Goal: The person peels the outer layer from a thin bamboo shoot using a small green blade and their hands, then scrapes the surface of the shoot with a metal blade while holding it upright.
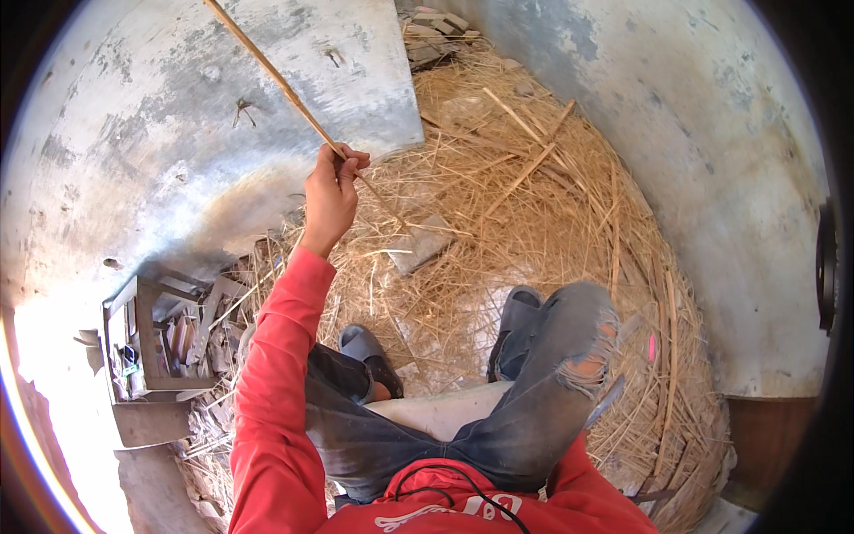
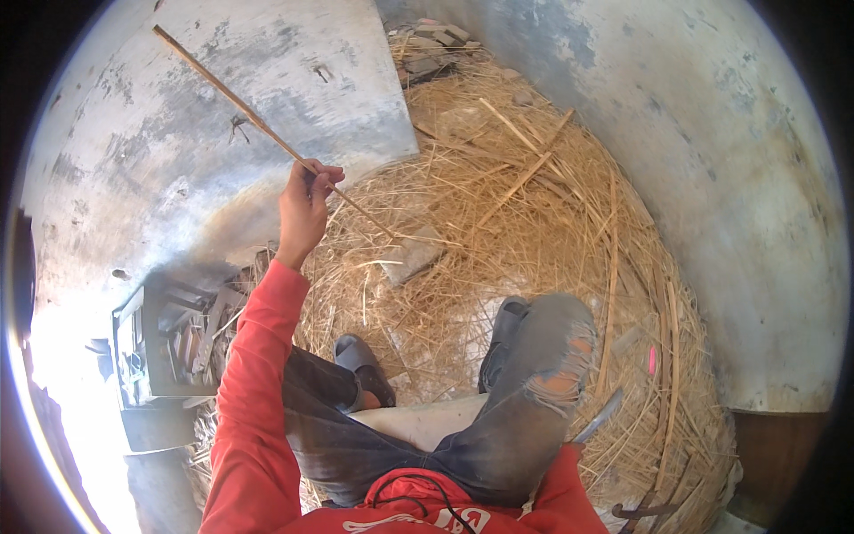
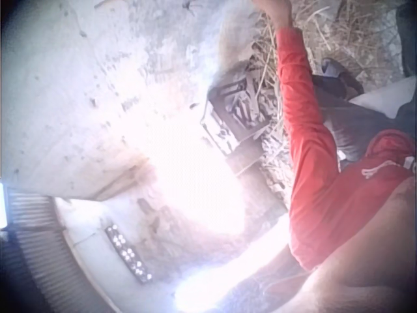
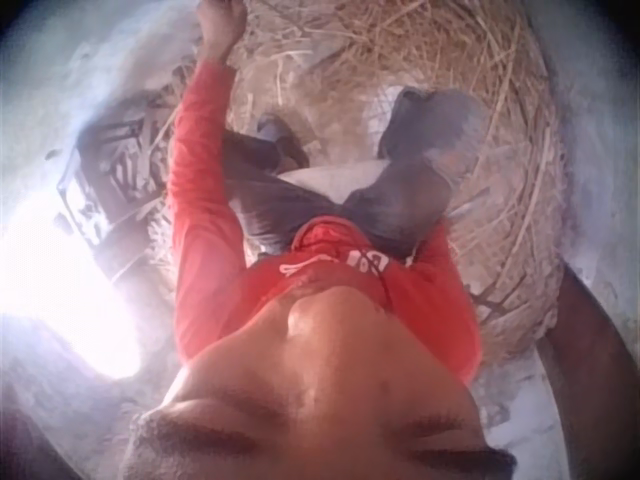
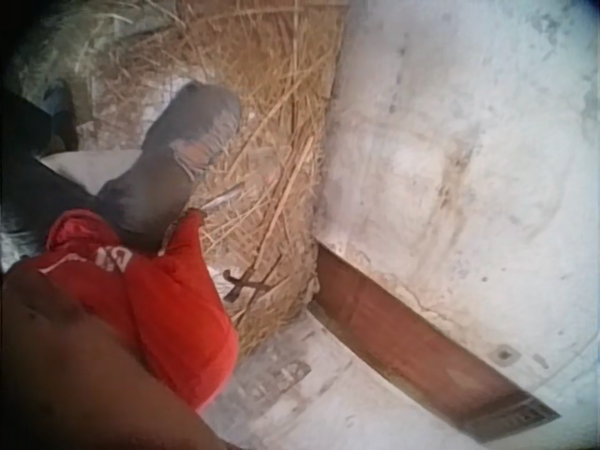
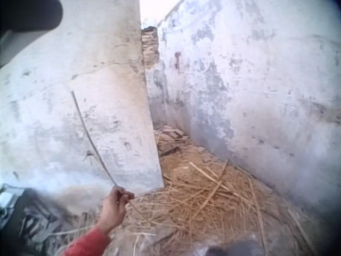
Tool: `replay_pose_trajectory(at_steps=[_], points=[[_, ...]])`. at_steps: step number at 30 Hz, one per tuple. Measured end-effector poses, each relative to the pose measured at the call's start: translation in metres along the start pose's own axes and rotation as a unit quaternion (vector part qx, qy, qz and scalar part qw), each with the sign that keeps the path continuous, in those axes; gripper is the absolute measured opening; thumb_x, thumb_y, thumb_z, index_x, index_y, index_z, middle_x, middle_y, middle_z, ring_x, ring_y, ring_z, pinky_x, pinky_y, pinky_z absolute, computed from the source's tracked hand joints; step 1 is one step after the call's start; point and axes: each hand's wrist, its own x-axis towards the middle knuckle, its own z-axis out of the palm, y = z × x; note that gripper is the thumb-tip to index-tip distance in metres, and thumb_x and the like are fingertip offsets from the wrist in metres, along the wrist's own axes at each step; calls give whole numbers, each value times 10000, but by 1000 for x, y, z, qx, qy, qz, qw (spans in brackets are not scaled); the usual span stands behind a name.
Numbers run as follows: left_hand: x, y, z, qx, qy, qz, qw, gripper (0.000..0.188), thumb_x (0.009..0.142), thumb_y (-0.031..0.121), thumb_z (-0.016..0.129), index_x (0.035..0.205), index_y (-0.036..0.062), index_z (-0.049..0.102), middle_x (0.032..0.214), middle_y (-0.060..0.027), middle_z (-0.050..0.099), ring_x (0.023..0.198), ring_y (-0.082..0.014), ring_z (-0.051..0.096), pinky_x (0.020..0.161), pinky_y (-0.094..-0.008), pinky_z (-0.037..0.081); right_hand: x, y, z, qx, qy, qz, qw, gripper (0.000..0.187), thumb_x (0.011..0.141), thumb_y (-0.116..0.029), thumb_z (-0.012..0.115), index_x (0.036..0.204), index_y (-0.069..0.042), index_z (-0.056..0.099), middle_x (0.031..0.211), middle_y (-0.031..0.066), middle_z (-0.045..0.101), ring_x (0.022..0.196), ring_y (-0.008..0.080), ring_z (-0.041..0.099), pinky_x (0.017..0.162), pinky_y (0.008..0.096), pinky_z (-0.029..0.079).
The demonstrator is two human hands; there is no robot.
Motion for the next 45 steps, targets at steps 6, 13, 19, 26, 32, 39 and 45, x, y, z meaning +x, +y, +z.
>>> replay_pose_trajectory(at_steps=[6,13,19,26,32,39,45], points=[[-1,0,-9,8,6,-12,1000,86,1044,4,464,1124,10,494,1084,-169,715,1057,-245,713,898,-357,583,-9,40,0,40,-2,53,998,318,902,-321,642,936,-5,641,679,118,593,591,232,607,555,397,467],[-5,2,-18,4,23,-14,1000,85,1037,9,481,1118,2,505,1066,-167,726,1030,-239,724,878,-344,574,-18,55,-18,74,9,86,994,306,894,-312,630,887,-6,639,633,112,569,543,232,594,513,398,455],[1,-3,-15,20,7,-10,1000,75,1020,0,502,1094,8,513,995,-152,740,967,-213,737,812,-330,569,-23,64,-111,128,113,86,981,301,886,-304,620,846,-7,638,594,108,549,503,233,583,476,399,445],[3,-12,-24,26,8,12,1000,76,1014,2,489,1082,22,516,888,-121,751,821,-206,722,748,-329,560,-76,-126,-256,229,221,-364,875,169,918,-204,605,980,-47,613,654,39,542,498,139,507,453,283,392],[2,-15,-17,47,2,37,998,105,1002,-6,497,1097,37,495,863,-132,742,792,-237,723,739,-348,559,-298,-357,-164,352,250,-577,693,383,1038,-351,581,1259,-48,506,937,51,619,620,73,508,504,223,396],[7,-16,-13,47,10,15,999,105,988,-10,510,1083,30,489,833,-148,726,780,-285,724,724,-376,557,-217,-302,110,412,-119,-478,767,485,1053,-294,523,1431,-46,348,733,0,535,511,112,478,452,312,444],[17,-12,-13,16,10,23,1000,124,968,-44,494,1074,20,489,814,-157,721,750,-296,734,687,-396,562,-34,-179,216,-27,-10,-399,917,253,994,-168,562,1196,-30,624,824,142,624,696,234,607,610,388,487]])
